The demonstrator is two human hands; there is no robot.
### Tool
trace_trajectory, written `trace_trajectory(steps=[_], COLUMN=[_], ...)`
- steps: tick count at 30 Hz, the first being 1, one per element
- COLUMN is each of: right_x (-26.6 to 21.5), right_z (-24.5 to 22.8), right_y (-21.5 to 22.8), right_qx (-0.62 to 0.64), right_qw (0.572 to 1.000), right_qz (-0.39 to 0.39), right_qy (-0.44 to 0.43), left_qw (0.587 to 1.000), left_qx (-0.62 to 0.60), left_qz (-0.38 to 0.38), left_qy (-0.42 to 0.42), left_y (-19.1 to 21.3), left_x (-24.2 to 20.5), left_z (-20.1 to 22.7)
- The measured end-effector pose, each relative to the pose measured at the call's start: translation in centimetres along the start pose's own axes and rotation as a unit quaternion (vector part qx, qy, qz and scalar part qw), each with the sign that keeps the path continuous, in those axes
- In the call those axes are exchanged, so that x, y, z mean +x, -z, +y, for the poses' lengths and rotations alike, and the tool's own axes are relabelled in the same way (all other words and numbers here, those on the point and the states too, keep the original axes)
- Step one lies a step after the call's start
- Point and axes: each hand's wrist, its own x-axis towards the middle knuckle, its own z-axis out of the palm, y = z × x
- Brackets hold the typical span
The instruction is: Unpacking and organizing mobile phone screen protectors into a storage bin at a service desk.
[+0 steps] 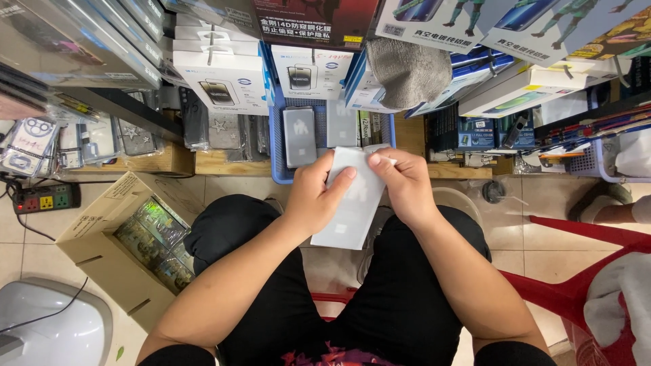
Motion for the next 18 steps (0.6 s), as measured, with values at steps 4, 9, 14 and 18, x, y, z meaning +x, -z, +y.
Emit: trace_trajectory(steps=[4, 9, 14, 18], right_x=[-0.4, 0.0, -1.3, -1.9], right_z=[-0.3, 0.5, -0.5, -1.2], right_y=[-0.7, -0.5, -2.8, -3.9], right_qx=[-0.025, 0.075, 0.022, 0.014], right_qw=[0.999, 0.994, 0.979, 0.945], right_qz=[-0.039, -0.016, -0.146, -0.258], right_qy=[-0.006, -0.078, -0.139, -0.200], left_qw=[1.000, 0.998, 0.988, 0.976], left_qx=[-0.001, -0.011, -0.071, -0.084], left_qz=[0.014, 0.051, 0.131, 0.201], left_qy=[0.011, 0.022, 0.039, 0.023], left_y=[0.1, 0.8, 2.8, 5.2], left_x=[0.0, 0.7, 2.4, 3.7], left_z=[-1.1, -0.9, -3.5, -4.3])
